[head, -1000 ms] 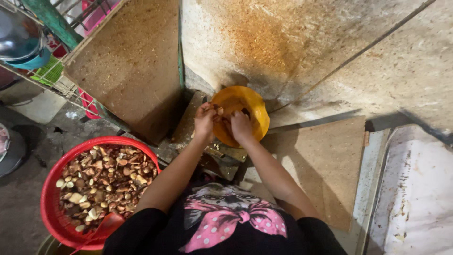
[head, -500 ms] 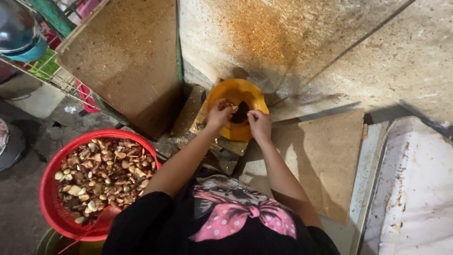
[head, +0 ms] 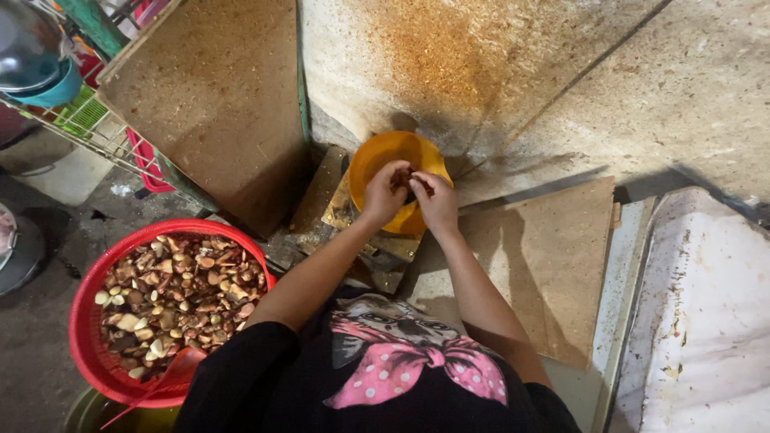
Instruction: The person repeatedly scoops chopped food items from a red basket and places them into a yellow funnel attached to a grinder. After filling the funnel, the person uses a red spatula to push the contents into the grinder and scrape the sides.
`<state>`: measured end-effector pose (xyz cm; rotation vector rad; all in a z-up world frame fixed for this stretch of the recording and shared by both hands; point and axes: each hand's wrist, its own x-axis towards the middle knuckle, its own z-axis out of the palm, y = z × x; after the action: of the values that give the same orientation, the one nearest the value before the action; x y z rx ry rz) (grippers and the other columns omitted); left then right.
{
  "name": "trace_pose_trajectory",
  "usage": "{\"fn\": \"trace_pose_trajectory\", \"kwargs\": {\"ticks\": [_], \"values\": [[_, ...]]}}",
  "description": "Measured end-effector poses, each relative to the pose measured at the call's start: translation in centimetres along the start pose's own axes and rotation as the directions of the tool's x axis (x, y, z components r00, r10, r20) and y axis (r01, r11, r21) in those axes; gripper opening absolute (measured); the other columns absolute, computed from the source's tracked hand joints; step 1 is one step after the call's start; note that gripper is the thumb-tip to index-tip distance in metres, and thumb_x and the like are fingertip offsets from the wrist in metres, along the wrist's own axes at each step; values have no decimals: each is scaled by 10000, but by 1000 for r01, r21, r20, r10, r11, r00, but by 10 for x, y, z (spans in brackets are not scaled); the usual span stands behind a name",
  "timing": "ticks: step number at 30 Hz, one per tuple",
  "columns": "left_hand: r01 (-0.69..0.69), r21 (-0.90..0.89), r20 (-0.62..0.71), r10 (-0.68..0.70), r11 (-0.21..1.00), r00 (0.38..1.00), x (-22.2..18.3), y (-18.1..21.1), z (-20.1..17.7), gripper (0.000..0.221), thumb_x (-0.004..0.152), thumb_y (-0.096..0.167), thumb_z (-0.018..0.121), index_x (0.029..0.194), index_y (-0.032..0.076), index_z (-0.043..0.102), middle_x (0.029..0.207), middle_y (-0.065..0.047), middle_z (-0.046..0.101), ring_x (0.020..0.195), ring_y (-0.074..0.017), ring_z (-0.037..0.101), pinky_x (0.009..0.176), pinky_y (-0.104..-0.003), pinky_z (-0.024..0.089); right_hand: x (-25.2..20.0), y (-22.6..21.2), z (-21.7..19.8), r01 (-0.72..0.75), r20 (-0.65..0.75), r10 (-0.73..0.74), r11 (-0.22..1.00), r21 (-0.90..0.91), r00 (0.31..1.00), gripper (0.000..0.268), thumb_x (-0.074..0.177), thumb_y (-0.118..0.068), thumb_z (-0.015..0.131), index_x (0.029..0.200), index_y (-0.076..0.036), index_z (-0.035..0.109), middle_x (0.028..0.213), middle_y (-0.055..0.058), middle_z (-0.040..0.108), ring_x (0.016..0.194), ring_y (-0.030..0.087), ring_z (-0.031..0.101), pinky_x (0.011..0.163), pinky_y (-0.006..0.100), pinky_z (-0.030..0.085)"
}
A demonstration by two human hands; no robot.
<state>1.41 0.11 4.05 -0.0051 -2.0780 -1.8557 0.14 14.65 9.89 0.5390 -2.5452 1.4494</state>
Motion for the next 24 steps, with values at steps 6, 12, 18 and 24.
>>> {"fn": "trace_pose_trajectory", "kwargs": {"ticks": [6,12,18,24], "values": [[231,125,-203,-203,965,958,3,-31,2,611,807,-53,690,1386,81,549,1224,-140,686,1081,-251,663,923,-373,538,-4,36,11,-119,-61,121,992,38,991,167,961,-143,707,1094,-43,698,929,75,753,819,141,724,759,289,568],[162,-86,-387,-183,983,904,3,-89,-42,518,848,-28,712,1339,44,564,1193,-101,692,1064,-206,671,936,-335,549,1,97,31,-336,58,334,896,291,941,181,969,-130,711,1096,-15,652,842,80,720,687,129,682,614,276,550],[141,-252,-619,-271,957,737,-37,-114,-133,490,870,-80,673,1322,80,570,1129,-85,626,985,-154,598,860,-283,534,-2,124,42,-343,66,341,880,329,938,148,949,-89,688,1064,-17,627,889,73,716,679,127,699,576,261,570],[77,-483,-677,-428,872,598,-74,-106,-226,508,867,-76,645,1324,99,506,1032,-33,572,842,-159,557,672,-280,508,-20,127,33,-357,-46,409,842,404,911,102,972,-80,668,1037,-5,642,873,51,689,713,123,670,627,268,561]]}}
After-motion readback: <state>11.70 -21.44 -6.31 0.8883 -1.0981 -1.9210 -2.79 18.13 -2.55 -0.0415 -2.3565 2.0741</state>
